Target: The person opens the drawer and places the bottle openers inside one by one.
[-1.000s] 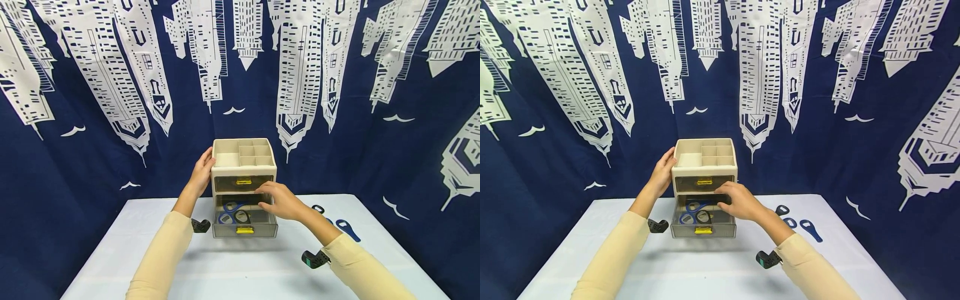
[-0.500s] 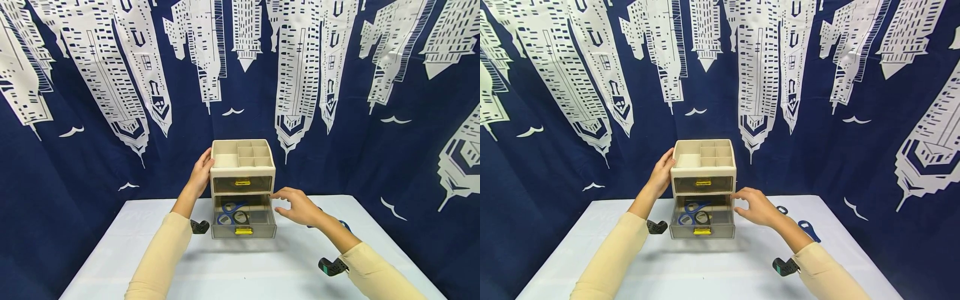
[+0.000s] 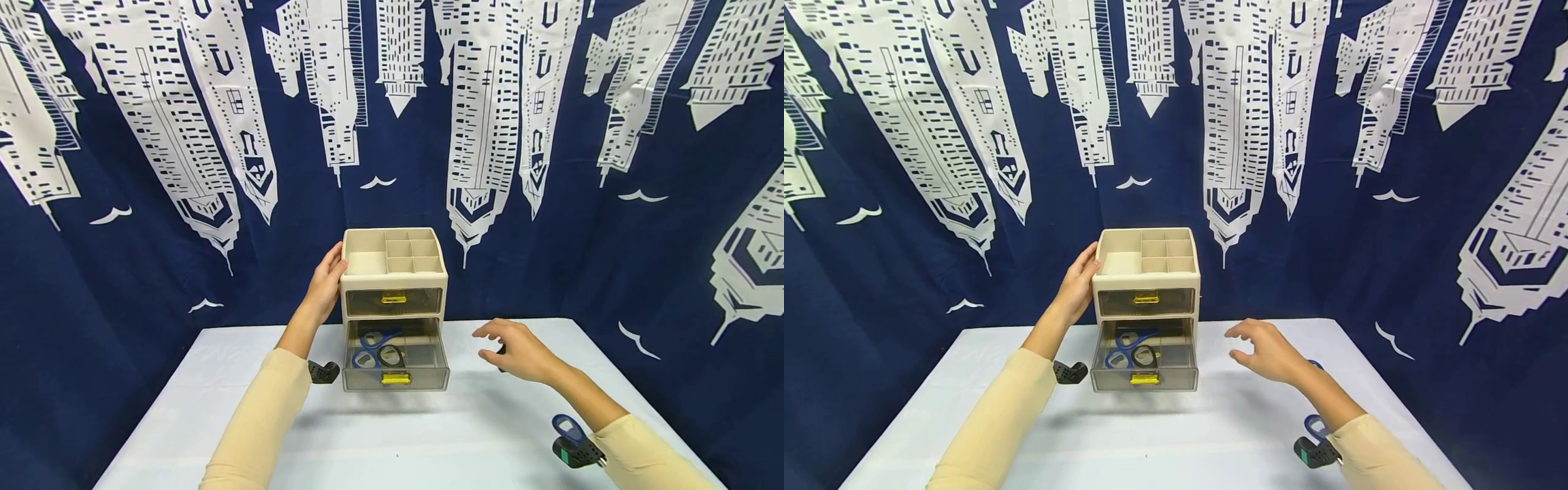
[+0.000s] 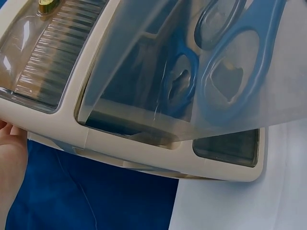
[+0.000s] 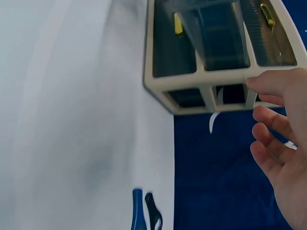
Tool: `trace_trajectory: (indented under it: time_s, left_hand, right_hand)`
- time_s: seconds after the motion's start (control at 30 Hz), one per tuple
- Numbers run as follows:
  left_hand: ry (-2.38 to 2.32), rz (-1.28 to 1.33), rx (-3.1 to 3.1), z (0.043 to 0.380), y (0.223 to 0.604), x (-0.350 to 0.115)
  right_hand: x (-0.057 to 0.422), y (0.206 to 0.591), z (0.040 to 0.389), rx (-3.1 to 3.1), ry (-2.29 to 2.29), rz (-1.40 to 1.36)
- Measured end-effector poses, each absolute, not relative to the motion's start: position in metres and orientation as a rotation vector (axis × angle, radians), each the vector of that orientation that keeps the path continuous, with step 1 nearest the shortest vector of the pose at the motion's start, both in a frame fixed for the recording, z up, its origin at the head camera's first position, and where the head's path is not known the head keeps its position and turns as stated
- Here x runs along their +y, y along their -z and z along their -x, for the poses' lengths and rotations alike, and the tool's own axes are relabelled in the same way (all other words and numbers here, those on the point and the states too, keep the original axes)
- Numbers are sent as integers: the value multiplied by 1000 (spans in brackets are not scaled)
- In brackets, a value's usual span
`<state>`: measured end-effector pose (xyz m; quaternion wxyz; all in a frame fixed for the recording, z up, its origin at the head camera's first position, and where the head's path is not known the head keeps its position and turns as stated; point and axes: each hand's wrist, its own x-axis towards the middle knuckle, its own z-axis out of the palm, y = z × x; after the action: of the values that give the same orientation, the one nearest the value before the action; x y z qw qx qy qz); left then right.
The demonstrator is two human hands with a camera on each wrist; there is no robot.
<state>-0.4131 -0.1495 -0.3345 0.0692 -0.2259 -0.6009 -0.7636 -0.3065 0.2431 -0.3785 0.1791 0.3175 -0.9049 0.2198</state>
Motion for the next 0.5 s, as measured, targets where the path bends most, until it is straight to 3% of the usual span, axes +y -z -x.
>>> trace_trajectory:
  time_s: [0.5]
  left_hand:
    - [2311, 675, -1807, 415, 335, -150]
  right_hand:
    - [297, 388, 281, -2568, -659, -793]
